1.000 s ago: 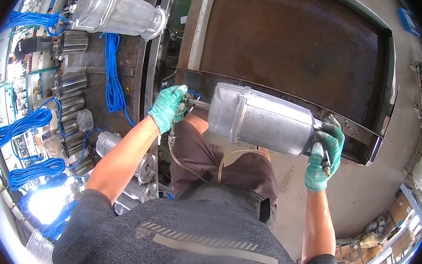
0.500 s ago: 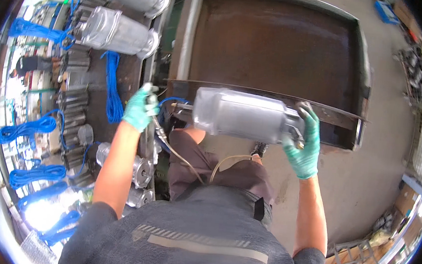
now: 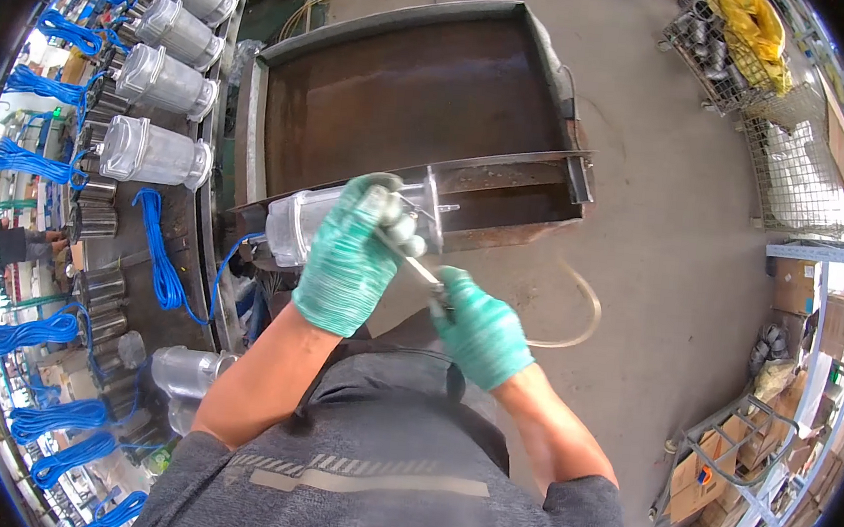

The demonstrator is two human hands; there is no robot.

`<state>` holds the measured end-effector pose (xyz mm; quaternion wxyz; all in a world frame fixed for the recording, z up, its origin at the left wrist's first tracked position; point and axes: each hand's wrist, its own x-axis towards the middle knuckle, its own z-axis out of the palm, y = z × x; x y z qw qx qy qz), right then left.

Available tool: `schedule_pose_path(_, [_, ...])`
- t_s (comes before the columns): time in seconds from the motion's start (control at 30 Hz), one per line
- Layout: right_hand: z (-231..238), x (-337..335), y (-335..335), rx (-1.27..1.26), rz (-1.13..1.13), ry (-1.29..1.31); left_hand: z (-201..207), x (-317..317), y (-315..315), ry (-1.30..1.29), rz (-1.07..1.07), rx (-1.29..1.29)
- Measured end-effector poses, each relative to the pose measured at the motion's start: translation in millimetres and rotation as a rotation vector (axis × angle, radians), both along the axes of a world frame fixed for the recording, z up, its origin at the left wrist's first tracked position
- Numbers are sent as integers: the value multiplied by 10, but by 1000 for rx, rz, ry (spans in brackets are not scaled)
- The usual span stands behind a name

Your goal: The person picks up a metal component with attached blue tubing from a row of similar items on a workbench. They lower the metal part into a rectangular tank of dark liquid, hold it submerged for a few seconds, and then lift it back out and return it to its original position on the workbench.

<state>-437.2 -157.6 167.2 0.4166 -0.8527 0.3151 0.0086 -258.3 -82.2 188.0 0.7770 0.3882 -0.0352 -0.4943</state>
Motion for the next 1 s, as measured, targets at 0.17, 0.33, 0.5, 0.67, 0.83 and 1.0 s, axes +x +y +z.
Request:
schedule_pose_path(0.17, [-52, -1004, -738, -359, -311, 177, -69, 98, 194, -494, -135, 138])
schedule_pose_path(0.33, [-249, -1423, -1502, -216, -543, 284, -298, 606, 966, -468, 190, 347])
schedule_pose_path(0.5, [-1380, -999, -1933, -146, -411, 221, -639, 1270, 2001, -463, 449, 453])
schedule_pose_path(0.67, [-2150, -813, -2075, -138, -549, 170, -809, 1727, 2965, -544, 608, 719])
schedule_pose_path(0.83, [-2204, -955, -2184, -373, -412, 231, -1381, 2216, 3490, -807, 567, 1028])
schedule_pose_path(1.0, [-1048, 40, -1664, -283, -253, -18, -1687, 2279, 3464, -1226, 87, 1438])
